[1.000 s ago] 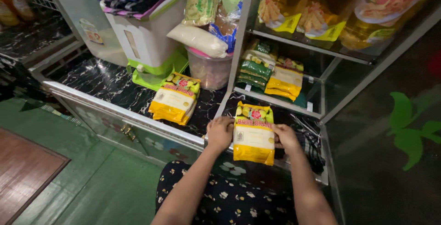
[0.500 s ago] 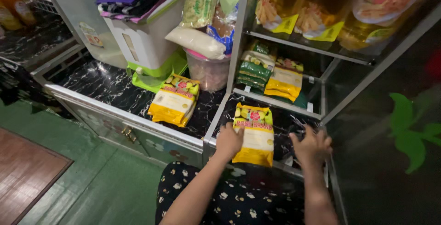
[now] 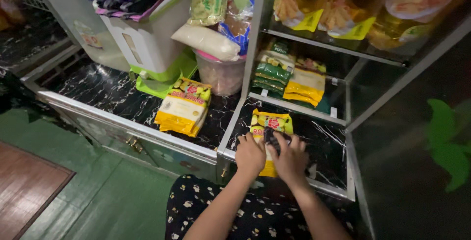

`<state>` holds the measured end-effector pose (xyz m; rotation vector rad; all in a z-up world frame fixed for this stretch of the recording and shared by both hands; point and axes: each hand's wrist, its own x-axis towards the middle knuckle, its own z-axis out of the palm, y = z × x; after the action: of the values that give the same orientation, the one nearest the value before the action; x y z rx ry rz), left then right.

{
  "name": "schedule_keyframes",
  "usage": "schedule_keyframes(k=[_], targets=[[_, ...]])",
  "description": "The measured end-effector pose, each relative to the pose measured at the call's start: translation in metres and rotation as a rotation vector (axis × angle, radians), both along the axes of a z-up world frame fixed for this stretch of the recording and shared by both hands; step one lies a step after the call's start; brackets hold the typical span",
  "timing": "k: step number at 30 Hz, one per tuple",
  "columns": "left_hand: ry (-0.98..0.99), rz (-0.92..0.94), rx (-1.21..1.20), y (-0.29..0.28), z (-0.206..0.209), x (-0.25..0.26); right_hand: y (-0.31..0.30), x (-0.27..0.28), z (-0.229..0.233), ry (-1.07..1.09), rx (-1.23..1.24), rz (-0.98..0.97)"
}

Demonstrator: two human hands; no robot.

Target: The person sits on the floor and repeatedly wipes and stacks yellow snack packets on a black marble counter, then places them on a metal shelf. The person also moves several small bottles from a wire rack to the shelf.

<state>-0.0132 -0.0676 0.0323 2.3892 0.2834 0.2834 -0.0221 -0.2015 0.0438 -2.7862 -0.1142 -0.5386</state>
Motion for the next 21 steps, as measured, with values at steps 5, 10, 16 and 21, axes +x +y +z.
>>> schedule_keyframes(k=[5, 10, 16, 21], targets=[[-0.042, -0.003, 0.033, 0.0, -0.003, -0.003, -0.003, 0.072, 0.002, 0.097, 0.095, -0.139], [0.045, -0.033, -0.009, 0.001, 0.003, -0.001, -0.022, 0.134, -0.003, 0.21, 0.148, -0.153], [-0.032, -0.033, 0.027, 0.002, 0.001, -0.003, -0.011, 0.141, 0.011, 0.161, 0.079, -0.098], [-0.033, -0.008, -0.003, 0.002, 0.001, 0.002, 0.022, 0.133, 0.012, 0.138, -0.001, 0.244]])
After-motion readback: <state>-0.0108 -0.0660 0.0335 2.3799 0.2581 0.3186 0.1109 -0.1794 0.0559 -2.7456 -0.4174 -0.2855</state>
